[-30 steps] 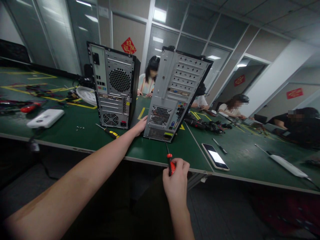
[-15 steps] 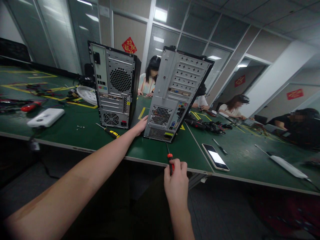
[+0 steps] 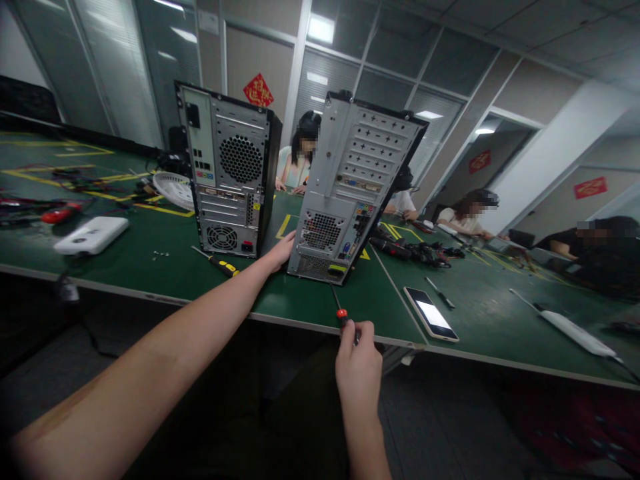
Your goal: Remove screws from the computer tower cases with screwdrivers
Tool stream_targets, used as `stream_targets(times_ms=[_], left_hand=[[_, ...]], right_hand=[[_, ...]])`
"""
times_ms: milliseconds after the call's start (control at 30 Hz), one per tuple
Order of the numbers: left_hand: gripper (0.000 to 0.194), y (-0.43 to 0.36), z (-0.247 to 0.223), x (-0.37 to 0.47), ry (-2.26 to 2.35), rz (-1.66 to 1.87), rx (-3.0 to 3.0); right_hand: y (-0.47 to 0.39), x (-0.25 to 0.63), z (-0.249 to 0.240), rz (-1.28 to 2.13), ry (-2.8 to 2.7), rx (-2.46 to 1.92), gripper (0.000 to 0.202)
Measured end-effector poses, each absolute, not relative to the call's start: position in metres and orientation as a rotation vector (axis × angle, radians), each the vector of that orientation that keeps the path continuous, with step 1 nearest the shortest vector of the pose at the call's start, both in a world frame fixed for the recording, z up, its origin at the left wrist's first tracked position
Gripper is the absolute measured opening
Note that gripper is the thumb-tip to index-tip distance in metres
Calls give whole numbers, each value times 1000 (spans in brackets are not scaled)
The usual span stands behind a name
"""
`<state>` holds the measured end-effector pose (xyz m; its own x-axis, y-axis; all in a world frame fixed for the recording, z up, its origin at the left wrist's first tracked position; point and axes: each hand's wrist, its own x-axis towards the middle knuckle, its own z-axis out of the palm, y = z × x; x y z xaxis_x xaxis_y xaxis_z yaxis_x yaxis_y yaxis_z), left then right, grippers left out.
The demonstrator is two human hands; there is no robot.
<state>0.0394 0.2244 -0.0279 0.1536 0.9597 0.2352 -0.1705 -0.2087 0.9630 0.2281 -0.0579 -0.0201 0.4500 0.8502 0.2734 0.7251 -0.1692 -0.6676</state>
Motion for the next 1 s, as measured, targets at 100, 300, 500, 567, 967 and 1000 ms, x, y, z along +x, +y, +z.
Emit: stream_targets(times_ms=[100, 300, 500, 567, 967, 1000], left_hand=[[58, 224, -27, 39, 857, 1298, 1317], [59, 222, -25, 39, 877, 1308, 1323], [60, 223, -26, 39, 888, 1296, 1319], [59, 222, -26, 39, 891, 1295, 1320], [57, 215, -20, 39, 867, 1310, 1316], [57, 215, -20, 39, 867, 1308, 1312]], right_hand=[[-56, 228, -23, 125, -1368, -1869, 38], [-54, 225, -26, 59, -1413, -1867, 30], [-58, 221, -22, 51, -1501, -1798, 20], [-58, 220, -21, 40, -1511, -1783, 19], [-54, 227, -26, 240, -1364, -1786, 38], [-55, 227, -25, 287, -1340, -1812, 40]])
